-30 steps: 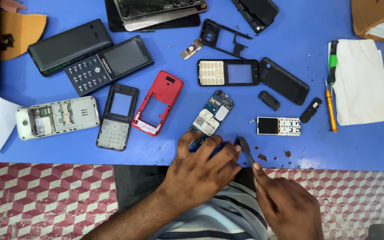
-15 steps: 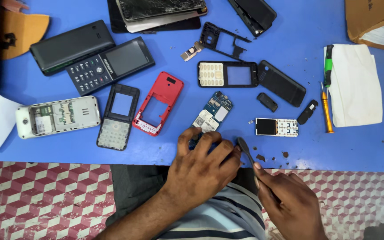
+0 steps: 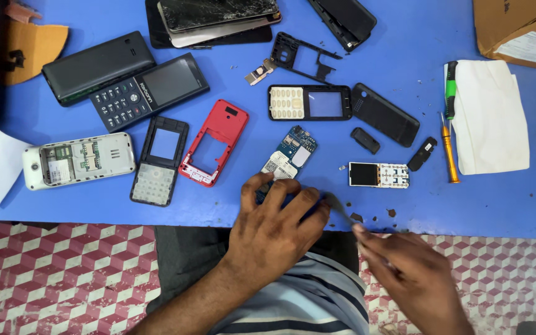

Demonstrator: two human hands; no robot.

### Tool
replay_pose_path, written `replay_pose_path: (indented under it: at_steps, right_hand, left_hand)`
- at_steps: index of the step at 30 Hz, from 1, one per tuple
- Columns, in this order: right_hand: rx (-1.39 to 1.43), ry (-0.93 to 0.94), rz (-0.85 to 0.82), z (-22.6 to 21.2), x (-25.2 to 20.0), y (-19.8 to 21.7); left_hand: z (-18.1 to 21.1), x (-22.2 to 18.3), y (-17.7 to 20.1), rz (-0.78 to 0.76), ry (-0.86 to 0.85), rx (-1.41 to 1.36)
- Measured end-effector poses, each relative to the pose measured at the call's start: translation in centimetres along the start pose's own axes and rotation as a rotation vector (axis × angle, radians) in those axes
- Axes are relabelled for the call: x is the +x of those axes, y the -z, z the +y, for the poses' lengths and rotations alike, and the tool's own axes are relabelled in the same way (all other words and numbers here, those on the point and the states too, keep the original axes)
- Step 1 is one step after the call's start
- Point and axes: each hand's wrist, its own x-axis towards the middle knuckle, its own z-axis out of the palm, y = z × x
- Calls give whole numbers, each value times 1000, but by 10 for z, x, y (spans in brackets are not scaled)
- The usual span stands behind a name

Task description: The person uses a metal tool to scrape and clean a mobile phone motherboard on a blue workbench. The person repeatedly scrapes the surface of the board while holding it steady with the other hand. Other disassembled phone parts and tools are visible on the table.

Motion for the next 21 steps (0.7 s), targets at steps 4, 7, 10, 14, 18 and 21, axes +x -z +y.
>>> replay_pose_path:
  at_steps: [4,7,10,14,18,21]
  right_hand:
    - [-13,-23,7,7,-3,2]
    - [-142,-166,-22,11,-15,17]
    - [-85,-279,22,13,-23,18]
    - [154,-231,165,7,-24,-2]
    - [82,-303,64,-1,-14,-8]
    - [71,-207,68,-8,-4,-10]
  left_hand:
    - [3,2,-2,22,38,-31]
    - [4,3,-4,8,55,-28]
    - [4,-1,-4,-24,82,-57]
    - [4,-3,-3,-22,152,-166]
    - [9,2,-4,0,174,-102]
    - [14,4,-6,7,181,-27]
